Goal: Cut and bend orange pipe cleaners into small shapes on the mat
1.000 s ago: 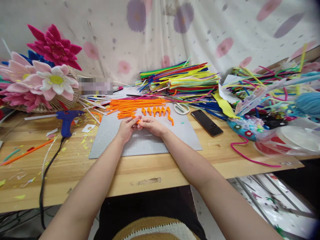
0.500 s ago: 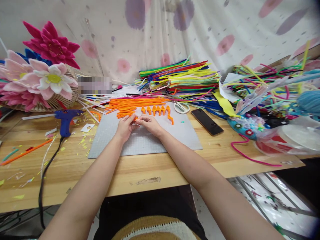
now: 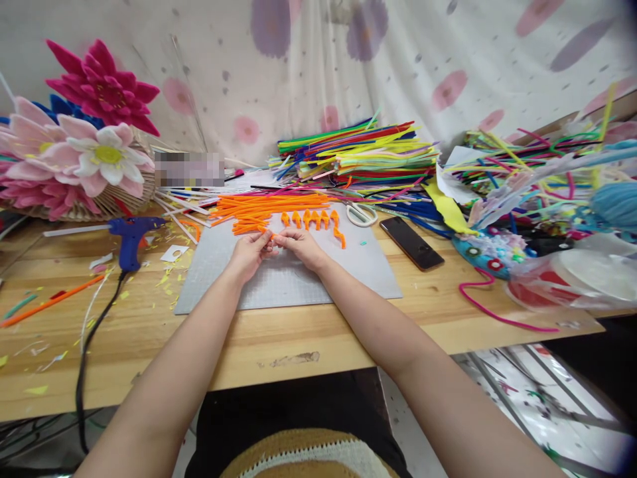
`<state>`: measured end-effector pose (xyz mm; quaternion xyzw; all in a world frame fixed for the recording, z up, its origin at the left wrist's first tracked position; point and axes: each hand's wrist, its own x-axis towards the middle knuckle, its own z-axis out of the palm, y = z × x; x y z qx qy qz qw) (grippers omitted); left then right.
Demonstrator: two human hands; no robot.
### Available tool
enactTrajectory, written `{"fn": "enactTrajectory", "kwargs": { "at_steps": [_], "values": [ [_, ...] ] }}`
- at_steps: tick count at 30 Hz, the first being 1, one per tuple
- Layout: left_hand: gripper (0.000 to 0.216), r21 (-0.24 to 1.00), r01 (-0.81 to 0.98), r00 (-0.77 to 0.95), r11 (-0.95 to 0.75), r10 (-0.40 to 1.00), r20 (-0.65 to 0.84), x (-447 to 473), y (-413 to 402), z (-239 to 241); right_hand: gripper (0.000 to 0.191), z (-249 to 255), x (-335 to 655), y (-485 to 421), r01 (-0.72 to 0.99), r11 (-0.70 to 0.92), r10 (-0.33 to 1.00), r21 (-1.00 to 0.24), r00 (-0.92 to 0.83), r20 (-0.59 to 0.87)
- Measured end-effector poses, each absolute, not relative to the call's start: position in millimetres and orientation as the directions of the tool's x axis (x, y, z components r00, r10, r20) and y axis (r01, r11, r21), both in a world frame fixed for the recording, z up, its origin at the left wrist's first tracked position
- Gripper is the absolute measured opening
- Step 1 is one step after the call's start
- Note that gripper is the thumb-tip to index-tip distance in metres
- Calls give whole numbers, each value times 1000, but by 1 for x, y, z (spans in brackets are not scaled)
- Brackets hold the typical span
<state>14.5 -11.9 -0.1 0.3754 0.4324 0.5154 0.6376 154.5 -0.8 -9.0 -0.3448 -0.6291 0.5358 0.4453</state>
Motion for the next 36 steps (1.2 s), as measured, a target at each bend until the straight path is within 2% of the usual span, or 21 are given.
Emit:
{"fn": "enactTrajectory", "kwargs": {
  "at_steps": [5,10,18,26,28,31,34,36],
  "values": [
    [21,928,-321,116,190,980,-161,13,-13,0,29,-12,155,3,-34,198,897,-980,-396,195],
    [15,917,-314,119,247,968,-220,13,-10,2,29,-14,155,3,-24,211,902,-977,-380,204],
    [23,944,-303,87,134,990,-113,15,-11,0,31,-11,155,3,-19,235,890,-972,-399,223],
    [28,906,-400,83,135,990,-111,8,-9,4,20,-11,154,7,-10,204,884,-979,-427,189],
    [27,942,-330,19,61,998,-58,8,-8,0,16,-15,154,9,4,230,873,-973,-442,204],
    [23,990,-67,-108,-123,987,116,8,-8,-7,8,-21,153,14,62,316,842,-947,-478,250],
    [18,949,198,-166,-245,946,279,8,-8,-10,5,-26,152,16,102,345,850,-933,-456,264],
    [19,939,231,-156,-255,943,294,8,-8,-10,7,-27,151,16,108,333,862,-937,-438,256]
  ]
}}
